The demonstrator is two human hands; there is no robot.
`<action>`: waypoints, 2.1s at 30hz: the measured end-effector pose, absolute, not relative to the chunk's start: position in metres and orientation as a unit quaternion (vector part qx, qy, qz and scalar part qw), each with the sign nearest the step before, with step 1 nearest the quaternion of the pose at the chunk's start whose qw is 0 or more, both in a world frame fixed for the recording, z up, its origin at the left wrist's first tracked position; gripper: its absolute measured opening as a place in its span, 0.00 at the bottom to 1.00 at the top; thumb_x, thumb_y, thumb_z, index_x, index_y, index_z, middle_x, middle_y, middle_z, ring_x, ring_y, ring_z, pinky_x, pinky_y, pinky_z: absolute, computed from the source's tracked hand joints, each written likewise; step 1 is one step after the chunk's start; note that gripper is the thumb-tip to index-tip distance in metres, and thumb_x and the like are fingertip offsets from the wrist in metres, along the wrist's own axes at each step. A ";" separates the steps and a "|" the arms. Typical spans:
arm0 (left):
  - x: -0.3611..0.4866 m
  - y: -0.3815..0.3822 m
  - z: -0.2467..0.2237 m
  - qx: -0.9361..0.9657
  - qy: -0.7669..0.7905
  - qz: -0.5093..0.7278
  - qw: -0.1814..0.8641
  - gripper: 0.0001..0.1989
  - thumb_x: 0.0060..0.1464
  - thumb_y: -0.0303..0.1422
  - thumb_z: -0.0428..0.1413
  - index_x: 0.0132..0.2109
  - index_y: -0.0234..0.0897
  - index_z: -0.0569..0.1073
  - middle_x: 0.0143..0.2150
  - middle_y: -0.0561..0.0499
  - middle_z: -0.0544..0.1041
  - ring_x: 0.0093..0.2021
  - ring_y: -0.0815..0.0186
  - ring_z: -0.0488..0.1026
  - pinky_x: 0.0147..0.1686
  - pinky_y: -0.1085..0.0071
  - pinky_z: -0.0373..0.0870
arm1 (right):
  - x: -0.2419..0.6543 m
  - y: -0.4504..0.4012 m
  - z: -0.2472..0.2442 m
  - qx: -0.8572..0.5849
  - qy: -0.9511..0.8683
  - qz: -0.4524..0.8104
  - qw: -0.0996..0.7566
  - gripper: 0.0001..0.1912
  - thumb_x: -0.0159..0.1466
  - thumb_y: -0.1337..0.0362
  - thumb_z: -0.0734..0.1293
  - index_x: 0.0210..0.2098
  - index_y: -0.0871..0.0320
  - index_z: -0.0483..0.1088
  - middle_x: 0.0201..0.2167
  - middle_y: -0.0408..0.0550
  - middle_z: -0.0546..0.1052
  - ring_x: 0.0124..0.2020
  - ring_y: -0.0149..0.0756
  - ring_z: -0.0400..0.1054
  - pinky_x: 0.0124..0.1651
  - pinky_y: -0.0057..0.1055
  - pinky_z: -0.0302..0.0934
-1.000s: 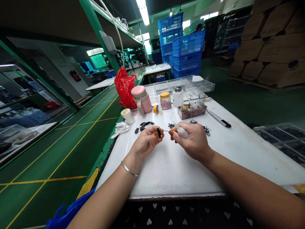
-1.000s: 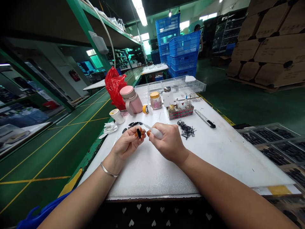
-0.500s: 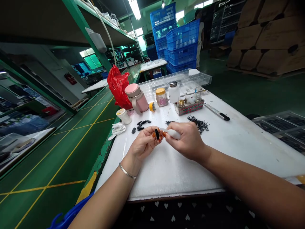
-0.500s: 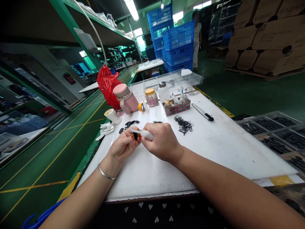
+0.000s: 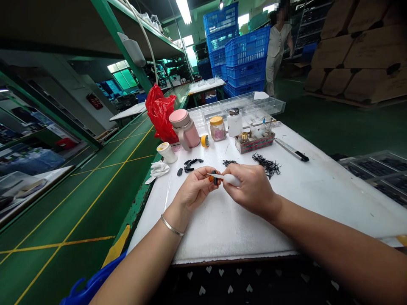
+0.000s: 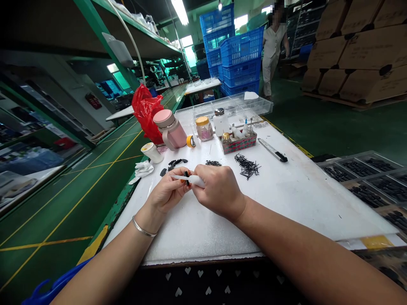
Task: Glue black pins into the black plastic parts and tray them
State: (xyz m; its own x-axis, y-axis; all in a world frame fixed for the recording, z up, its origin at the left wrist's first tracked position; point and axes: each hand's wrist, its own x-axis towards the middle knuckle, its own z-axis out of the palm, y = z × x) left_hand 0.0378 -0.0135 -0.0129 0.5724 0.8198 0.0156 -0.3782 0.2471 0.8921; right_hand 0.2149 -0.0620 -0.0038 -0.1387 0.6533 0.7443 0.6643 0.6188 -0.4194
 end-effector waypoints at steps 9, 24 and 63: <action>0.039 -0.018 -0.014 0.539 0.280 0.447 0.656 0.12 0.43 0.30 0.71 0.35 0.30 0.80 0.32 0.47 0.78 0.30 0.68 0.74 0.33 0.75 0.71 | 0.214 -0.062 -0.004 -0.445 -0.754 0.028 0.482 0.09 0.59 0.67 0.64 0.24 0.61 0.70 0.18 0.43 0.71 0.20 0.29 0.62 0.27 0.30 0.49; 0.039 -0.017 -0.016 0.559 0.298 0.445 0.634 0.14 0.40 0.32 0.72 0.33 0.29 0.78 0.31 0.47 0.78 0.30 0.67 0.74 0.32 0.74 0.71 | 0.213 -0.057 -0.012 -0.424 -0.768 0.065 0.476 0.08 0.58 0.66 0.64 0.25 0.60 0.72 0.21 0.47 0.74 0.22 0.33 0.65 0.29 0.30 0.53; 0.038 -0.041 0.004 0.750 0.254 0.520 0.320 0.04 0.52 0.22 0.62 0.34 0.34 0.77 0.33 0.48 0.76 0.34 0.66 0.74 0.31 0.74 0.72 | 0.219 -0.036 -0.016 -0.348 -0.496 0.658 0.446 0.13 0.53 0.59 0.77 0.27 0.59 0.72 0.18 0.41 0.68 0.20 0.27 0.58 0.25 0.26 0.49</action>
